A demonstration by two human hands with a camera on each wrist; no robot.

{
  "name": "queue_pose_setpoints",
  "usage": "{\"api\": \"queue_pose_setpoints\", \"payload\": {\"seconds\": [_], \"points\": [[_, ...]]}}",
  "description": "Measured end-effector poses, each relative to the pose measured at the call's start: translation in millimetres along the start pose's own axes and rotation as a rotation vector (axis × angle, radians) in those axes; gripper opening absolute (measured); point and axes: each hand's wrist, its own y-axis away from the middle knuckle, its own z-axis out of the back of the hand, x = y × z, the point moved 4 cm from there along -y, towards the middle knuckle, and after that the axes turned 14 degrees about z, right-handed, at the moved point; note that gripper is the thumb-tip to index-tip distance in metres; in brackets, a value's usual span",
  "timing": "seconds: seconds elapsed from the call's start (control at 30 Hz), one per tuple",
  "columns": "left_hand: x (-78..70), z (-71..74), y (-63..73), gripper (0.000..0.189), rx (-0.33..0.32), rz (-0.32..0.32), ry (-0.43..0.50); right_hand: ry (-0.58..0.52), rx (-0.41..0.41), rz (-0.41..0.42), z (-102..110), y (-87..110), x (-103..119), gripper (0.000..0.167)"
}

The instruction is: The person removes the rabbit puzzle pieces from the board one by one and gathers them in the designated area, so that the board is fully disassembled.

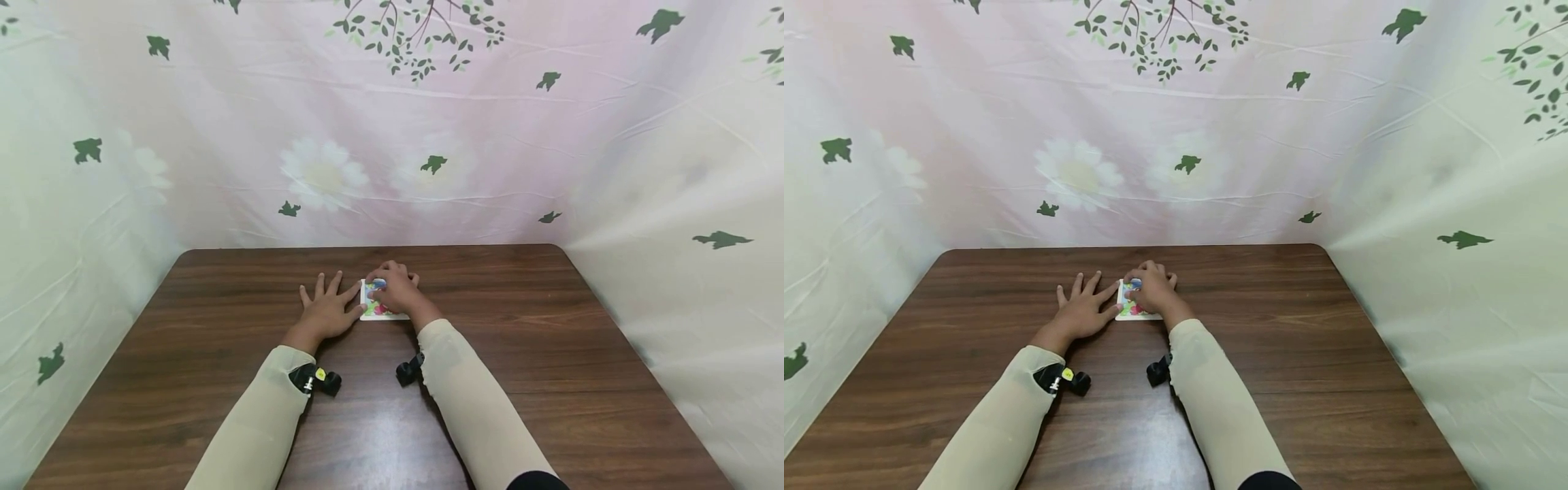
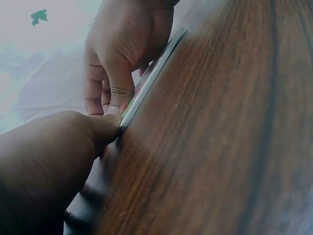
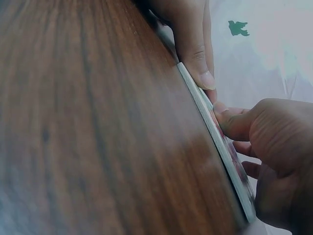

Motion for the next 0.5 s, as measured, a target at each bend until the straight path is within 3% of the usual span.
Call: {"api": "queue_pose_setpoints", "payload": {"seconds": [0.5], "points": [[-2.3, 5.0, 2.6, 0.070, 0.017, 0.006, 0.005, -0.028, -0.006, -0.016, -0.1, -1.5, -1.2, 0.020]]}}
